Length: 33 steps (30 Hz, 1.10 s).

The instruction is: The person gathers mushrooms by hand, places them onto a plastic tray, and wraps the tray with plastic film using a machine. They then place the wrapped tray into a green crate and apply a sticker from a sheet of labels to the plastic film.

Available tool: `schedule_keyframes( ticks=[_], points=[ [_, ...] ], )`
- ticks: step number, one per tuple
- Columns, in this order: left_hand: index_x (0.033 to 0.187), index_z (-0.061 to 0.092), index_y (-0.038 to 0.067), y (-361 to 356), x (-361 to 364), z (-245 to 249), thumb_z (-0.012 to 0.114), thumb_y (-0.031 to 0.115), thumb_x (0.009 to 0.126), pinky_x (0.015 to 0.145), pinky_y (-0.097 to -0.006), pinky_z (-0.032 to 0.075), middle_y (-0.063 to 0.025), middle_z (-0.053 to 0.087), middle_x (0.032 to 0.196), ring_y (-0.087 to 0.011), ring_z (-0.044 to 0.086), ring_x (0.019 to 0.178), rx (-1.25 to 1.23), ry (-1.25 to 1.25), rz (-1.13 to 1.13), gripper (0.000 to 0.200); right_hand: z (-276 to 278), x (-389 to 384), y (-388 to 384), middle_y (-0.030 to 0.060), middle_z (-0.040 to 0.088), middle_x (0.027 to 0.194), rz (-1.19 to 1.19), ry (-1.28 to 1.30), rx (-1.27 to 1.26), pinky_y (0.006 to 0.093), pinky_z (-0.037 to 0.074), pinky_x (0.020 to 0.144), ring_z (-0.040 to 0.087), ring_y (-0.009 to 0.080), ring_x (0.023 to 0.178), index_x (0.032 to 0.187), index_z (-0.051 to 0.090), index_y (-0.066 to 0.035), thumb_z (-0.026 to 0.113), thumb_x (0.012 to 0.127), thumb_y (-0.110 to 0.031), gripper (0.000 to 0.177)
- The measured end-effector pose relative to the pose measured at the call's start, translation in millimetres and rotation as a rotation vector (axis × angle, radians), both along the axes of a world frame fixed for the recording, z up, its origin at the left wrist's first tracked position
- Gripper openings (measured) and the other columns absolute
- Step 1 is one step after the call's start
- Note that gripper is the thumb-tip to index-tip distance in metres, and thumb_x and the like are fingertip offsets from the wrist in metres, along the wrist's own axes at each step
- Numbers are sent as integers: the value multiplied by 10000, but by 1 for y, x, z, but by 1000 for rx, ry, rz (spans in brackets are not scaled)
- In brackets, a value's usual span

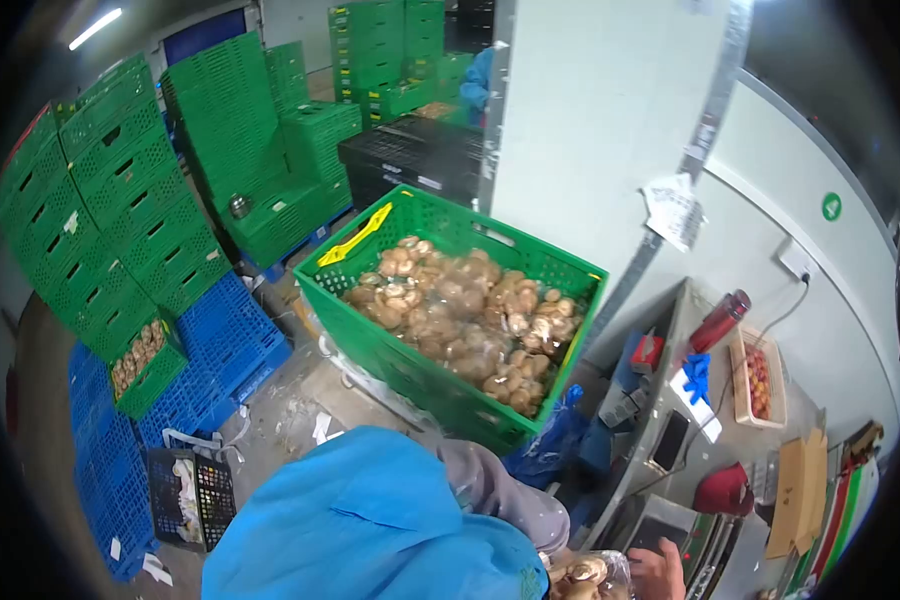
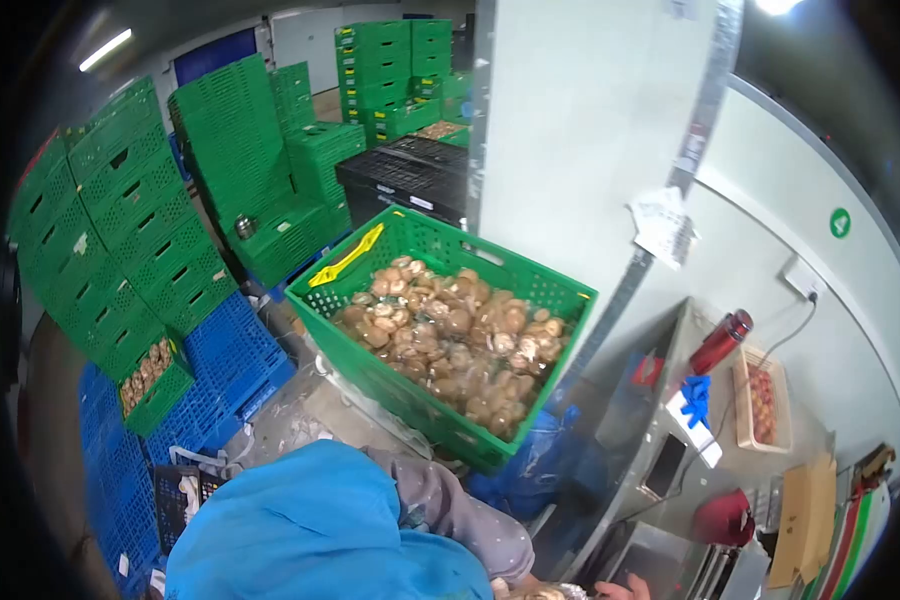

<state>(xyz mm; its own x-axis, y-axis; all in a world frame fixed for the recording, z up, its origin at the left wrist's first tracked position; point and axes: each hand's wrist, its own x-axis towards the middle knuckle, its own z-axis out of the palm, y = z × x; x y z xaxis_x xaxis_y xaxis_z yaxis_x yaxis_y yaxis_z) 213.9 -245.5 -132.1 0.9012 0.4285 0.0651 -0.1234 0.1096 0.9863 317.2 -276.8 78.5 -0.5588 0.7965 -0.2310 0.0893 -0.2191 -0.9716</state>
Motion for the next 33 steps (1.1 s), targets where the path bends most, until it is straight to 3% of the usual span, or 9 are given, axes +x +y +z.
schedule_keyframes(
  ticks=[1, 3, 7, 9, 11, 15, 17, 24, 33],
  points=[
    [1074, 559, 73, 2, -18, -2, 635, 127, 764, 730, -305, 473, -66, 617, 941, -176, 582, 848, -85, -68, -18, 323, 17, -20, 1, 163, 531, 1157, 64, 266, -49, 330, 445, 857, 530, 236, 1042, 1377, 281, -37, 736, 727, -171, 805],
    [1077, 556, 69, 12, -56, -13, 636, 123, 770, 731, -296, 471, -58, 615, 947, -160, 578, 853, -252, -222, -30, 322, 15, -50, 11, 156, 468, 1257, 377, -496, 369, 305, 422, 886, 488, 225, 1106, 1395, 236, -21, 801, 631, -127, 957],
    [1195, 444, 84, 21, -202, 2, 658, 40, 726, 776, -304, 463, -65, 580, 1033, -145, 553, 933, -412, -263, 240, 517, -14, -139, 43, 169, 443, 1290, 40, -139, 115, 322, 385, 938, 462, 226, 1147, 1386, 230, 18, 790, 664, -223, 944],
    [1389, 129, 129, 26, -297, 40, 691, -84, 661, 895, -361, 429, -119, 448, 1246, -187, 462, 1113, -603, -283, 362, 943, -54, -185, 75, 140, 470, 1254, -201, -216, 474, 297, 478, 853, 539, 194, 1045, 1290, 395, -8, 567, 821, -38, 500],
    [1382, -69, 137, 25, -376, 108, 759, 116, 716, 912, -387, 427, -158, 422, 1245, -243, 453, 1124, -388, -384, 719, 1063, -40, -282, 103, 114, 495, 1222, -292, 251, 80, 272, 465, 839, 546, 183, 1011, 1303, 374, -10, 569, 824, -29, 518],
    [1352, 146, 13, 50, -495, 149, 839, 335, 574, 892, -399, 446, -191, 450, 1225, -303, 535, 1045, -11, 134, 1503, 1091, -98, -439, 132, 69, 503, 1188, -112, -11, 435, 269, 453, 800, 530, 161, 997, 1301, 372, -33, 566, 848, -84, 495],
    [1338, 214, -10, 48, -569, 175, 818, 316, 603, 921, -354, 413, -212, 477, 1205, -301, 509, 1090, 115, 556, 1528, 1005, -115, -498, 148, 83, 511, 1159, 212, 164, -41, 310, 429, 850, 525, 183, 1002, 1238, 447, -44, 586, 845, -120, 424],
    [1272, 341, 14, 57, -676, 112, 774, 443, 586, 900, -403, 430, -249, 549, 1108, -372, 565, 1006, 148, 1115, 1440, 918, -230, -621, 150, 154, 514, 1163, 993, -713, 1397, 384, 410, 883, 502, 302, 1079, 1099, 551, -73, 601, 753, -231, 384],
    [1364, 156, 13, 50, -698, 10, 759, 517, 596, 982, -455, 349, -293, 403, 1277, -449, 445, 1143, -148, 1165, 1130, 1099, -214, -583, 141, 65, 479, 1247, 889, -572, 1223, 507, 309, 995, 366, 284, 1237, 1143, 527, -120, 643, 675, -277, 507]
  ],
)
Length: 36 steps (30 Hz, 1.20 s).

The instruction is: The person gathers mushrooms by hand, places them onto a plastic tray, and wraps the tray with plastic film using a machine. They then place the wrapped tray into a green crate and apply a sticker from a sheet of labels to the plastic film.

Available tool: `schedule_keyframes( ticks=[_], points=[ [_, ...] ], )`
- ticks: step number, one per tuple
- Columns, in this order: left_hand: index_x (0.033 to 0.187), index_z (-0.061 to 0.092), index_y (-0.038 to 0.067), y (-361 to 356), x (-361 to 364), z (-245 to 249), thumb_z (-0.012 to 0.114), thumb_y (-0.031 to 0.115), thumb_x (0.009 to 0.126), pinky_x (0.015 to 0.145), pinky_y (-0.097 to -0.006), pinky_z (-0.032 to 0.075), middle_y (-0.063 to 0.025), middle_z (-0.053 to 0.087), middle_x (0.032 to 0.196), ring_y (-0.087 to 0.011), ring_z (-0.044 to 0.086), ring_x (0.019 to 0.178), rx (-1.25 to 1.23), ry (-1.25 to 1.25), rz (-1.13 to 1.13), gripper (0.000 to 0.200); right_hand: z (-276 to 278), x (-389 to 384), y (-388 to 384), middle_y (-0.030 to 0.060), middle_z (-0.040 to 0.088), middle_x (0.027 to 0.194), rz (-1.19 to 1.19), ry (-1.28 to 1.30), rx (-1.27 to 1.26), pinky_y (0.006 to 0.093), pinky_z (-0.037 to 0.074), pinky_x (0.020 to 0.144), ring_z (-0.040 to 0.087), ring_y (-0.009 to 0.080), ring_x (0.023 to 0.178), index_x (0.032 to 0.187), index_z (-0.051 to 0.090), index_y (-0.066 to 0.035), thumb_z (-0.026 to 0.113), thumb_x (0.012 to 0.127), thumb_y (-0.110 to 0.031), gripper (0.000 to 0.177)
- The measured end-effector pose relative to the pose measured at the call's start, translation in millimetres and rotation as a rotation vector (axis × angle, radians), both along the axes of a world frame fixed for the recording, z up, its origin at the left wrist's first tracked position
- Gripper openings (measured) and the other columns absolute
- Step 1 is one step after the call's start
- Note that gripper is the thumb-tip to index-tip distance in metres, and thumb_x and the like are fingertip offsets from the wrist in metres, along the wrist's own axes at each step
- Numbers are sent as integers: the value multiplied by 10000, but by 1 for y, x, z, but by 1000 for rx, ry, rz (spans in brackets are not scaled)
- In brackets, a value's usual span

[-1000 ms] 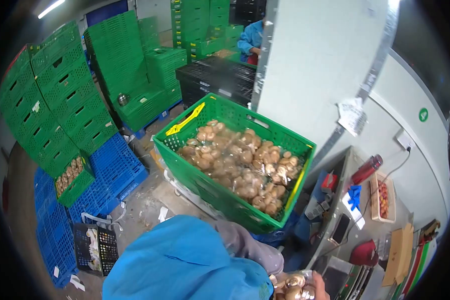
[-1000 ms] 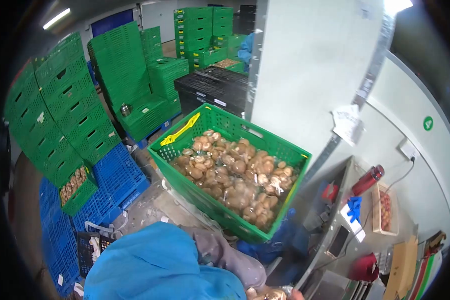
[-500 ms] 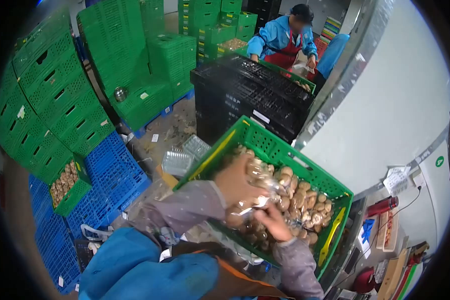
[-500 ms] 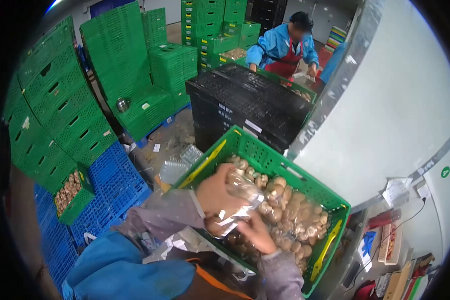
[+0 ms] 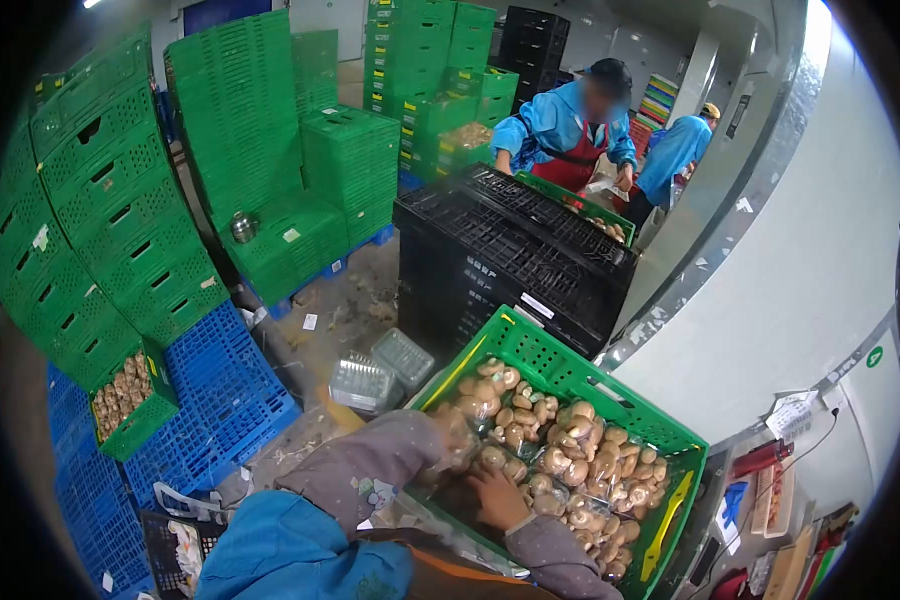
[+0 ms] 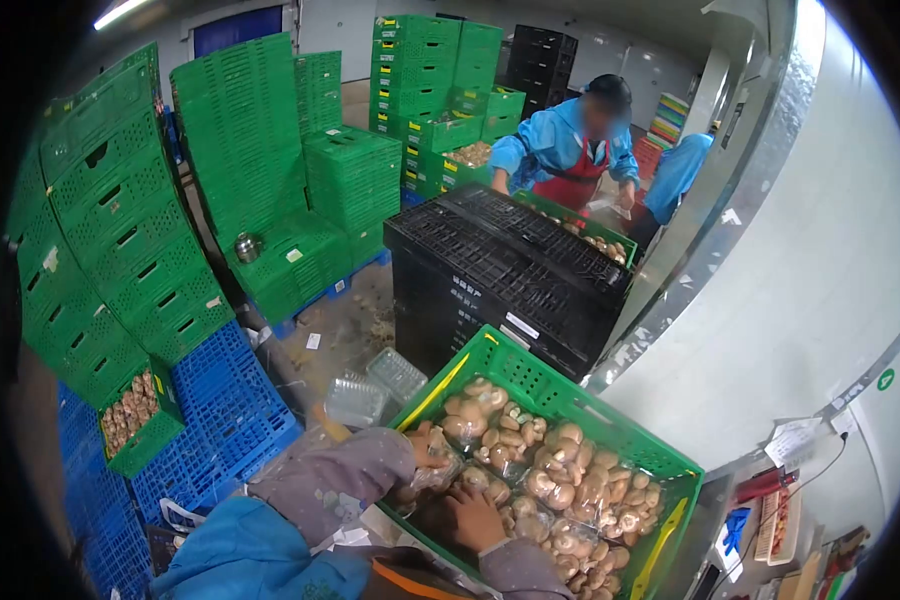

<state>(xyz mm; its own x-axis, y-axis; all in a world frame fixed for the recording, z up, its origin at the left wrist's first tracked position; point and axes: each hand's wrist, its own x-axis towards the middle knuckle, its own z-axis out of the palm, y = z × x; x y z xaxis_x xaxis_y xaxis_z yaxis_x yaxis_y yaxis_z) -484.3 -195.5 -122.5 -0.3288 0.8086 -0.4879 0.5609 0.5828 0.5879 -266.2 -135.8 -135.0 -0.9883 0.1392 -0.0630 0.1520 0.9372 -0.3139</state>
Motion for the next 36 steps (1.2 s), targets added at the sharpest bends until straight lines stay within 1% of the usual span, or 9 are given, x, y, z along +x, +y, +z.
schedule_keyframes(
  ticks=[2, 4, 5, 12, 16, 22, 24, 31, 36],
  points=[
    [1374, 148, 11, 2, 11, -11, 752, 508, 613, 987, -463, 340, -292, 352, 1326, -459, 434, 1150, -25, 22, -33, 1092, -11, 2, 2, 56, 479, 1253, 14, -9, 29, 506, 314, 985, 366, 275, 1239, 1130, 535, -124, 664, 653, -284, 520],
    [1391, 169, 34, 4, 18, -53, 733, 448, 656, 985, -481, 340, -279, 290, 1365, -454, 448, 1137, 185, 457, -113, 1015, -3, 2, -1, 56, 475, 1251, -12, 15, -4, 493, 317, 985, 369, 287, 1231, 1135, 529, -116, 661, 632, -242, 535],
    [1395, 224, 100, 0, 26, 5, 643, 355, 760, 968, -497, 357, -253, 275, 1376, -443, 459, 1126, 88, 684, -409, 803, 1, 1, -3, 56, 471, 1249, -29, 31, -39, 480, 320, 985, 373, 298, 1223, 1139, 523, -107, 659, 611, -200, 553],
    [1358, 307, 179, -1, 15, -67, 473, 227, 852, 853, -478, 453, -214, 353, 1308, -431, 540, 1001, -114, 357, -390, 535, -7, -1, -2, 96, 471, 1232, -5, 134, -180, 446, 364, 947, 437, 314, 1145, 1096, 552, -117, 641, 673, -196, 440],
    [1266, 426, 140, 20, 7, -18, 566, 238, 792, 807, -479, 461, -183, 470, 1180, -394, 574, 922, -111, 243, -725, 504, 48, 32, -6, 122, 485, 1146, -262, 216, -501, 425, 422, 892, 491, 335, 1063, 1107, 509, -98, 652, 757, -195, 390],
    [1235, 479, 67, 117, 48, 63, 743, 184, 661, 747, -398, 496, -130, 614, 981, -287, 618, 865, 61, 314, -1219, 642, 137, 192, -37, 120, 531, 931, -719, 576, -349, 419, 461, 676, 563, 332, 813, 975, 523, -85, 627, 787, -197, 242],
    [1243, 466, 43, 131, 120, 91, 731, 91, 663, 699, -318, 508, -129, 606, 957, -198, 615, 829, 199, -118, -783, 640, 137, 255, -59, 113, 550, 886, -990, 626, -290, 407, 463, 673, 565, 334, 796, 968, 530, -75, 616, 813, -228, 234],
    [1232, 481, 31, 99, 446, 146, 720, 53, 689, 701, -287, 483, -114, 588, 1018, -150, 599, 790, 430, -407, -1304, 593, 142, 516, -212, 104, 638, 836, -1779, 836, -120, 298, 483, 642, 615, 195, 715, 963, 610, -45, 645, 811, -165, 196],
    [1103, 612, 55, 20, 641, 127, 700, 108, 767, 727, -246, 492, -61, 658, 867, -107, 614, 788, 45, -505, -1582, 351, 144, 719, -323, 29, 649, 793, -2040, 1016, -318, 238, 488, 618, 607, 96, 694, 984, 613, -20, 632, 825, -138, 199]
  ],
)
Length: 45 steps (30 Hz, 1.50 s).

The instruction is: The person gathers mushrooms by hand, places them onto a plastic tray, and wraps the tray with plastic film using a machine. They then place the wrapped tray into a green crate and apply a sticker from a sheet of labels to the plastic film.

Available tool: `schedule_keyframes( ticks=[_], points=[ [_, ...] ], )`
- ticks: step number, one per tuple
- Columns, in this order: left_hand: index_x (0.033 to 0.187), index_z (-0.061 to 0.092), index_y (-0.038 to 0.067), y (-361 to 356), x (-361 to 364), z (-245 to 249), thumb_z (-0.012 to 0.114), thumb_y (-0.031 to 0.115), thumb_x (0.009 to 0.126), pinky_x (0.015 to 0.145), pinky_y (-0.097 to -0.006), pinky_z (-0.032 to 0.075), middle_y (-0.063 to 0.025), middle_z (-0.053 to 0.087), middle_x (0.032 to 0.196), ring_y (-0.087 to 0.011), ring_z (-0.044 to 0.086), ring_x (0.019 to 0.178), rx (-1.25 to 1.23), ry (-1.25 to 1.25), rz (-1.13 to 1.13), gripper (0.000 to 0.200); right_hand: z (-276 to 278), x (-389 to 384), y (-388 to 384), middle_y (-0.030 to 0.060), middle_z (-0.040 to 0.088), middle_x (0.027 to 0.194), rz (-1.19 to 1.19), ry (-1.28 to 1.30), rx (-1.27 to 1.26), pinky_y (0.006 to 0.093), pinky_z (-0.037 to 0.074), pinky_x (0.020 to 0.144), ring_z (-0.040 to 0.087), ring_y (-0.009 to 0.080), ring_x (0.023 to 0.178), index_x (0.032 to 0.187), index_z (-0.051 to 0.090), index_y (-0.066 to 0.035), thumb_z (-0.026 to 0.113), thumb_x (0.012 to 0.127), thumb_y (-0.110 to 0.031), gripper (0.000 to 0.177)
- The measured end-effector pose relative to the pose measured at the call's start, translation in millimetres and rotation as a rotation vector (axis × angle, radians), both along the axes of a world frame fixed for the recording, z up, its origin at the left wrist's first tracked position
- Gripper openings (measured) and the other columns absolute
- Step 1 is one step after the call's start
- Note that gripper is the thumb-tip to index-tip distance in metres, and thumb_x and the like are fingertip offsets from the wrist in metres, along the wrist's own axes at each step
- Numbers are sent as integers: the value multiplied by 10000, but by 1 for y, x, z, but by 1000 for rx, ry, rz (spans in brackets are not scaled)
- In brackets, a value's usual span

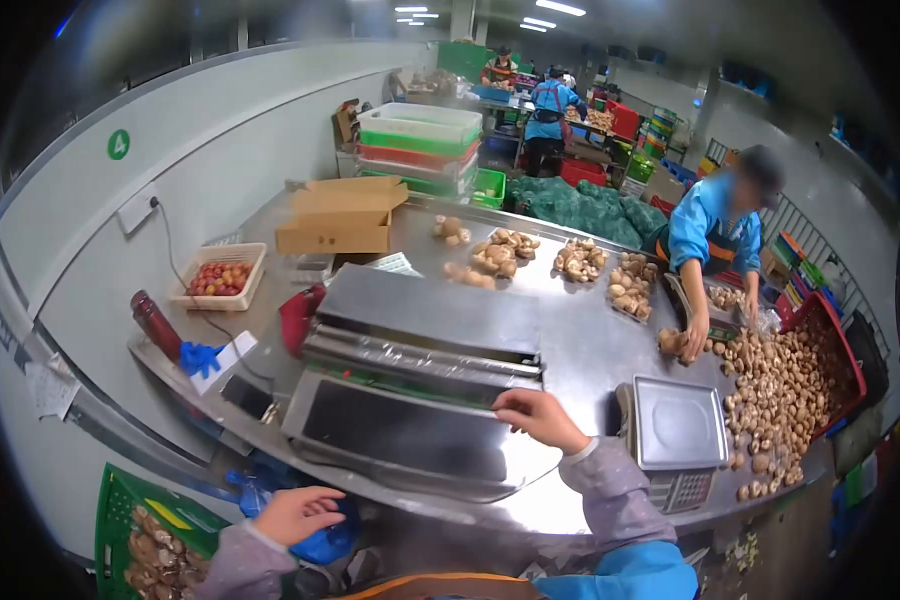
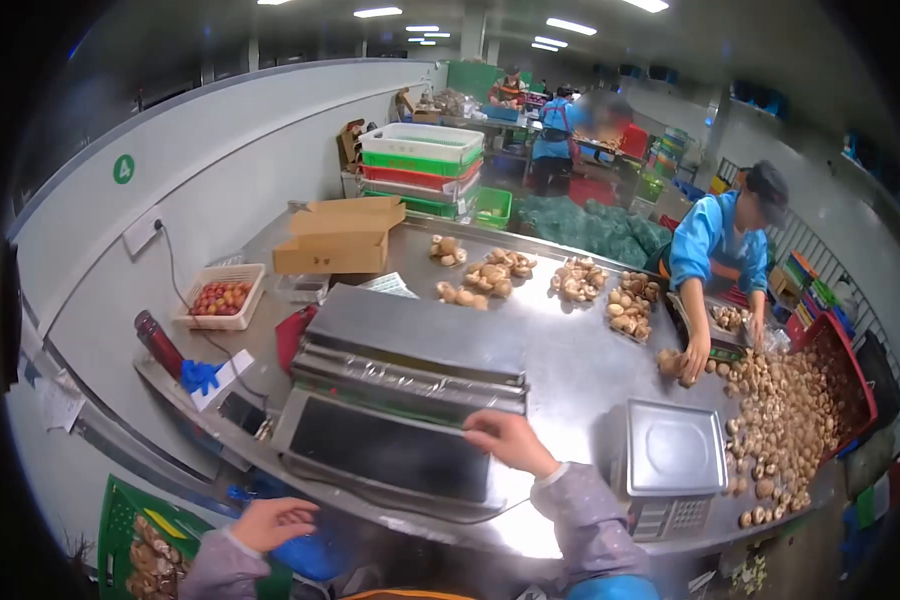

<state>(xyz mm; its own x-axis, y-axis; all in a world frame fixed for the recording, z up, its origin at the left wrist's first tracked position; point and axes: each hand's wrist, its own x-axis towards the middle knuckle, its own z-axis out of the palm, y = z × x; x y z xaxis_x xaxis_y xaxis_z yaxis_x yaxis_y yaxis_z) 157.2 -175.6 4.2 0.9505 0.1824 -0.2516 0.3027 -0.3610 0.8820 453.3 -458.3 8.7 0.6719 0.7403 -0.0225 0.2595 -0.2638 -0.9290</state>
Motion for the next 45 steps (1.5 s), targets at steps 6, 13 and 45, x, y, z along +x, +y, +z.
schedule_keyframes(
  ticks=[6, 13, 45],
  points=[
    [770, 673, -17, -95, 196, -38, 661, 381, 811, 464, -211, 463, -54, 613, 610, -101, 577, 497, -201, 498, -122, 400, -22, 191, -78, 56, 615, 818, -413, 496, 155, 253, 490, 609, 588, 131, 667, 977, 581, -30, 565, 856, -101, 141],
    [712, 660, 22, -114, 280, -113, 575, 644, 743, 483, -292, 473, -69, 589, 542, -180, 596, 485, -5, 898, -369, 629, -109, 346, -51, 154, 626, 888, -416, 603, 62, 340, 546, 704, 646, 255, 774, 1008, 565, 53, 575, 821, -103, 243],
    [729, 724, 110, -116, 283, -101, 557, 579, 768, 681, -287, 524, -61, 669, 661, -175, 663, 638, 46, 1024, -395, 499, -204, 418, -102, 195, 578, 1062, -441, 569, 34, 383, 580, 617, 643, 286, 831, 1300, 355, -47, 375, 851, 20, 454]
  ],
)
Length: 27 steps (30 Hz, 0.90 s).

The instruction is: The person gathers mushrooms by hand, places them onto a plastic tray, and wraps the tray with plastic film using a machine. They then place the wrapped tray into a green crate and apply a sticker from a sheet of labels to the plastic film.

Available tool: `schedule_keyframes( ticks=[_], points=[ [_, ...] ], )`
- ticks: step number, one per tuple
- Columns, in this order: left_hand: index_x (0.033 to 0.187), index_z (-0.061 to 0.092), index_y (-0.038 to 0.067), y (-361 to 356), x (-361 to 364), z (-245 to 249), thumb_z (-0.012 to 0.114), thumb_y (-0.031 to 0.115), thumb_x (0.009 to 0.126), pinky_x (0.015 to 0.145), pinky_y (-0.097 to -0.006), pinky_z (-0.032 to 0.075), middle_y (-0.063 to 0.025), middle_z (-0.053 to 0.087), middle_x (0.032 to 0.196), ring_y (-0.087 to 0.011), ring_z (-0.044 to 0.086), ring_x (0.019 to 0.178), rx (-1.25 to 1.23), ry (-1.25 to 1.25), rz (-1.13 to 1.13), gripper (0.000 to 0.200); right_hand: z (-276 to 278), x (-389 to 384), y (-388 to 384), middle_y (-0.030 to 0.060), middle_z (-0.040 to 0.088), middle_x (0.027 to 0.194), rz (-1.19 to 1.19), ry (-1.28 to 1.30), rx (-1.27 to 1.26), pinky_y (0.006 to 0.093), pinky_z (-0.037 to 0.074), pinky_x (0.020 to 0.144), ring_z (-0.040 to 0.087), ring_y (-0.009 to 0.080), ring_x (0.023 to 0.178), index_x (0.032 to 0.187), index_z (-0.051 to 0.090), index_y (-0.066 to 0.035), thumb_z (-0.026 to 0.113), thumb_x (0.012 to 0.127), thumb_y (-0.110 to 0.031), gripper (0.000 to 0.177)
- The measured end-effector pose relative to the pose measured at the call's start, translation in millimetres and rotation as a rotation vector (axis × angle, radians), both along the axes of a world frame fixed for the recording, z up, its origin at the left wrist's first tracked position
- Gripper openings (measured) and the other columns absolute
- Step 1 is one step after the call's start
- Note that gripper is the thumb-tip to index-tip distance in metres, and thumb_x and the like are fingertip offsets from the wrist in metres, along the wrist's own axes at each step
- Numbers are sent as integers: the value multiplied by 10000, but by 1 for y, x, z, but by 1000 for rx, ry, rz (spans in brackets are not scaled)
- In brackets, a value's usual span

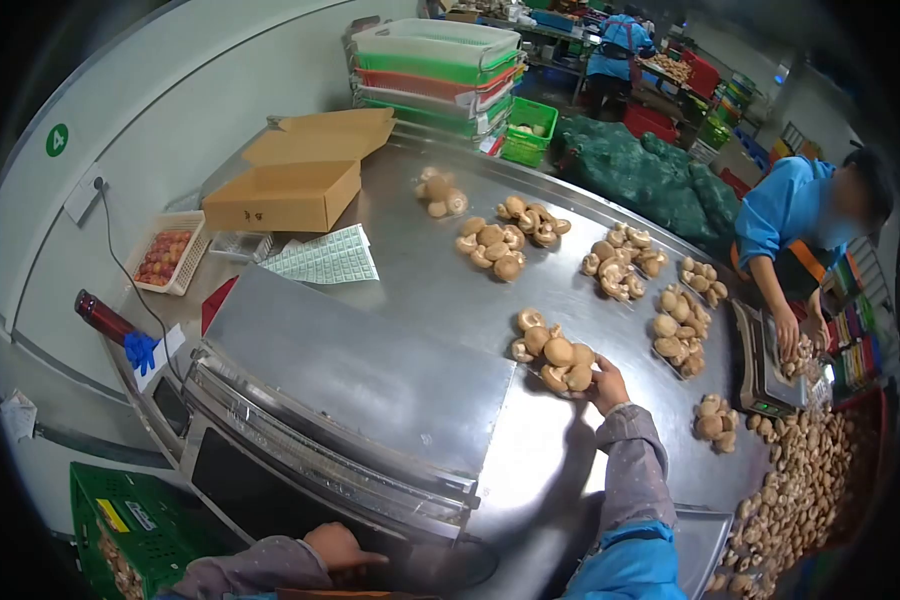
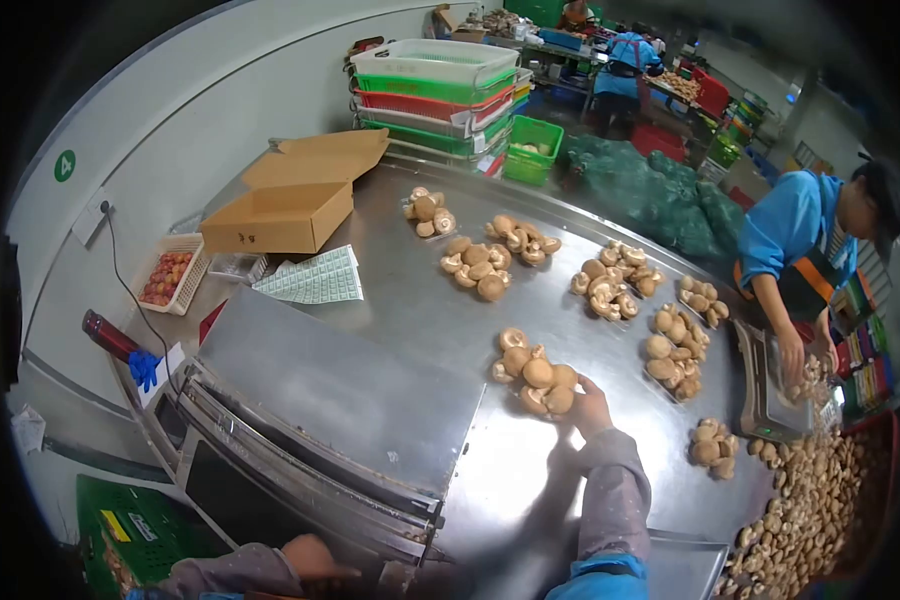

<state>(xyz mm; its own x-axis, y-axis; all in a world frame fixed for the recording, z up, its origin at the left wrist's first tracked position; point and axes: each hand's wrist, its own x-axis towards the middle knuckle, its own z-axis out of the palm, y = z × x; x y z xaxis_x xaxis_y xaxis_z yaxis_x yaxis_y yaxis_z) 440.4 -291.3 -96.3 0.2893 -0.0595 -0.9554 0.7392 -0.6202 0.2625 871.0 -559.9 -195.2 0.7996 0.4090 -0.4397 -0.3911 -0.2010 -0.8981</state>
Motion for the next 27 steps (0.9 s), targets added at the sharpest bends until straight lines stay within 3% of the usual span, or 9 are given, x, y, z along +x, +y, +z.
schedule_keyframes(
  ticks=[4, 6, 10, 13, 15, 17, 19, 22, 27],
  points=[
    [689, 705, 58, 0, 2, 3, 587, 592, 754, 617, -274, 520, -71, 653, 620, -159, 643, 552, -17, -33, 88, 551, 12, -9, -45, 175, 590, 1058, -100, 6, 181, 387, 580, 603, 650, 286, 828, 1296, 373, -52, 380, 818, 54, 490],
    [685, 700, 52, 1, 3, 9, 591, 595, 750, 602, -270, 511, -67, 648, 605, -158, 636, 542, -20, -69, 90, 557, 28, -10, -64, 132, 605, 1050, -37, -123, 91, 372, 576, 584, 654, 248, 803, 1243, 436, -56, 395, 824, 37, 431],
    [681, 688, 57, -1, 1, 11, 596, 577, 760, 557, -280, 494, -61, 623, 571, -160, 620, 535, -32, -40, 146, 534, 123, -44, -50, 102, 612, 1044, 41, -121, 18, 335, 571, 603, 652, 221, 806, 1204, 468, -41, 403, 841, 9, 372],
    [867, 686, 37, 11, -11, -1, 589, 458, 832, 501, -270, 474, -67, 651, 690, -138, 588, 537, -367, -158, 139, 433, 177, -76, -7, 120, 602, 1058, 140, -71, 21, 335, 568, 680, 644, 228, 870, 1227, 449, -23, 403, 843, 17, 389],
    [1086, 611, 43, 37, -6, 16, 612, 258, 866, 591, -235, 491, -33, 640, 838, -106, 603, 688, -667, -339, 155, 308, 185, -93, 27, 131, 586, 1088, 221, 3, 26, 352, 564, 717, 630, 241, 929, 1250, 429, -20, 405, 843, 31, 411],
    [1053, 611, 11, 77, 19, 59, 600, 170, 871, 646, -238, 493, -44, 649, 816, -104, 609, 700, -758, -563, 325, 241, 180, -119, 75, 147, 569, 1117, 265, -49, -19, 360, 560, 744, 618, 259, 963, 1262, 410, -3, 410, 837, 57, 428],
    [1026, 613, -9, 127, 47, 102, 600, 149, 866, 660, -231, 492, -44, 651, 776, -109, 613, 694, -537, -871, 425, 225, 173, -137, 121, 170, 559, 1126, 397, -65, 63, 356, 554, 768, 612, 272, 972, 1259, 404, 15, 423, 840, 67, 423],
    [1238, 465, -19, 193, 93, 92, 707, 331, 762, 888, -338, 448, -191, 579, 1114, -255, 563, 1054, 78, -1282, 307, 638, 148, -154, 173, 150, 603, 1025, 389, -51, 7, 319, 559, 698, 641, 232, 844, 1214, 462, 24, 511, 852, 11, 365],
    [1367, 265, 3, 211, 140, 54, 777, 435, 627, 1021, -394, 322, -243, 350, 1347, -340, 368, 1250, 114, -1234, 128, 997, 137, -171, 193, 110, 657, 895, 298, -133, -202, 231, 484, 624, 610, 126, 715, 1125, 575, -18, 643, 812, -121, 336]
  ],
)
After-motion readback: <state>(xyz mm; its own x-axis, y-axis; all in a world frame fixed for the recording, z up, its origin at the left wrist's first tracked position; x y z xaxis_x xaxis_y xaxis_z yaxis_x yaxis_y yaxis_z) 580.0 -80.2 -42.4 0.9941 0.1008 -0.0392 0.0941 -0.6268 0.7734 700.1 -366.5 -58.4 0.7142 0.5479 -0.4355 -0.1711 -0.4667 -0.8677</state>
